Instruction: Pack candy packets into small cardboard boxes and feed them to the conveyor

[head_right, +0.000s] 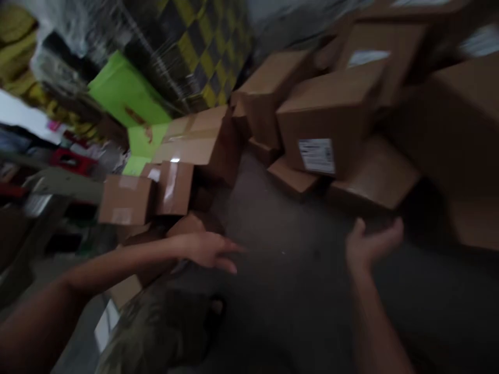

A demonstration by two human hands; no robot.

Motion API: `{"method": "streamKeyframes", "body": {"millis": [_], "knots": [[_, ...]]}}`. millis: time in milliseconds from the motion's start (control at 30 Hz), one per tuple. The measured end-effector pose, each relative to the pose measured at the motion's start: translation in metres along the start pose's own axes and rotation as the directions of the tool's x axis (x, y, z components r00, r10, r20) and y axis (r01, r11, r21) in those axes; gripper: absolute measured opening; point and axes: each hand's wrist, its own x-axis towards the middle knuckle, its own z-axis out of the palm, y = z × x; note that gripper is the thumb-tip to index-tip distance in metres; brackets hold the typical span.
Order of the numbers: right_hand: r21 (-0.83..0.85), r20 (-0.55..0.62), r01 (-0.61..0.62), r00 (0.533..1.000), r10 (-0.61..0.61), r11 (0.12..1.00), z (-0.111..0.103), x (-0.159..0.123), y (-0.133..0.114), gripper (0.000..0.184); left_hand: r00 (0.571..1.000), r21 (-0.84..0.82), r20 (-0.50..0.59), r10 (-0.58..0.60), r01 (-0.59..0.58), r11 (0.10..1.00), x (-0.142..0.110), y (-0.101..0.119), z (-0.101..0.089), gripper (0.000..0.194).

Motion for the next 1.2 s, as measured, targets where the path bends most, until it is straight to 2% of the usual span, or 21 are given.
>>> {"method": "streamKeyframes", "body": {"millis": [67, 133, 167, 200, 300, 333, 367, 400, 467, 500, 567, 633, 667, 733, 833, 900, 933, 1033, 1067, 1100, 1200], "knots": [[0.09, 0.204, -0.067, 0.978, 0.048, 0.994, -0.008, -0.081, 0.015, 0.074, 0.982, -0.076, -0.093, 0.167, -0.174, 0.982, -0.083, 0.018, 0.014, 0.059], [0.147, 0.493, -0.121, 0.87, 0.033, 0.982, -0.012, -0.16, 0.022, 0.075, 0.931, -0.113, -0.321, 0.172, -0.218, 0.969, -0.16, 0.022, 0.023, 0.05], [0.17, 0.582, -0.135, 0.813, 0.011, 0.976, -0.011, -0.195, 0.021, 0.075, 0.865, -0.112, -0.488, 0.112, -0.19, 0.975, -0.193, 0.015, 0.029, 0.045], [0.19, 0.667, -0.157, 0.745, -0.01, 0.969, -0.008, -0.223, 0.017, 0.076, 0.746, -0.12, -0.665, 0.021, -0.135, 0.984, -0.223, 0.002, 0.037, 0.041], [0.211, 0.804, -0.205, 0.593, -0.05, 0.956, 0.011, -0.272, -0.013, 0.079, 0.168, -0.256, -0.949, -0.266, 0.08, 0.963, -0.286, -0.072, 0.076, 0.043], [0.217, 0.819, -0.2, 0.57, -0.067, 0.956, 0.017, -0.278, -0.029, 0.082, 0.026, -0.319, -0.945, -0.325, 0.133, 0.938, -0.3, -0.105, 0.095, 0.051], [0.236, 0.818, -0.152, 0.565, -0.112, 0.96, 0.022, -0.281, -0.048, 0.085, -0.043, -0.368, -0.93, -0.366, 0.181, 0.912, -0.311, -0.139, 0.117, 0.066], [0.271, 0.803, -0.057, 0.564, -0.193, 0.961, 0.025, -0.283, -0.07, 0.088, -0.036, -0.393, -0.918, -0.396, 0.221, 0.892, -0.319, -0.173, 0.14, 0.087], [0.363, 0.75, 0.261, 0.489, -0.446, 0.895, 0.027, -0.287, -0.122, 0.098, 0.138, -0.376, -0.89, -0.434, 0.316, 0.871, -0.328, -0.233, 0.187, 0.13], [0.408, 0.715, 0.45, 0.384, -0.585, 0.794, 0.027, -0.29, -0.151, 0.104, 0.246, -0.332, -0.866, -0.435, 0.368, 0.868, -0.328, -0.257, 0.208, 0.143], [0.486, 0.665, 0.711, 0.077, -0.743, 0.508, 0.03, -0.302, -0.207, 0.116, 0.407, -0.218, -0.807, -0.429, 0.47, 0.855, -0.323, -0.288, 0.239, 0.154], [0.564, 0.645, 0.786, -0.229, -0.729, 0.253, 0.039, -0.319, -0.254, 0.13, 0.467, -0.137, -0.767, -0.439, 0.55, 0.824, -0.314, -0.301, 0.253, 0.155], [0.588, 0.654, 0.789, -0.335, -0.679, 0.177, 0.045, -0.328, -0.272, 0.136, 0.471, -0.114, -0.761, -0.446, 0.579, 0.807, -0.311, -0.302, 0.255, 0.154], [0.575, 0.715, 0.808, -0.42, -0.559, 0.129, 0.059, -0.344, -0.297, 0.146, 0.47, -0.093, -0.76, -0.449, 0.605, 0.791, -0.308, -0.301, 0.254, 0.152], [0.485, 0.794, 0.868, -0.385, -0.471, 0.107, 0.067, -0.36, -0.31, 0.146, 0.469, -0.103, -0.782, -0.411, 0.553, 0.827, -0.313, -0.301, 0.251, 0.146], [0.452, 0.787, 0.888, -0.354, -0.506, 0.082, 0.057, -0.363, -0.305, 0.142, 0.416, -0.18, -0.823, -0.386, 0.454, 0.872, -0.317, -0.306, 0.254, 0.138], [0.437, 0.78, 0.895, -0.33, -0.531, 0.085, 0.048, -0.363, -0.3, 0.139, 0.34, -0.257, -0.851, -0.4, 0.395, 0.882, -0.317, -0.309, 0.257, 0.134], [0.358, 0.789, 0.921, -0.21, -0.578, 0.154, 0.009, -0.354, -0.273, 0.133, -0.018, -0.624, -0.781, -0.625, 0.088, 0.777, -0.304, -0.317, 0.273, 0.124], [0.321, 0.801, 0.928, -0.158, -0.578, 0.191, -0.006, -0.348, -0.261, 0.132, -0.067, -0.73, -0.675, -0.735, -0.081, 0.679, -0.296, -0.319, 0.278, 0.117], [0.278, 0.815, 0.931, -0.098, -0.571, 0.237, -0.022, -0.342, -0.249, 0.13, -0.032, -0.802, -0.554, -0.832, -0.249, 0.543, -0.286, -0.32, 0.283, 0.104], [0.121, 0.851, 0.893, 0.131, -0.508, 0.433, -0.069, -0.315, -0.218, 0.127, 0.3, -0.855, -0.259, -0.918, -0.513, 0.073, -0.257, -0.32, 0.291, 0.057]]}}
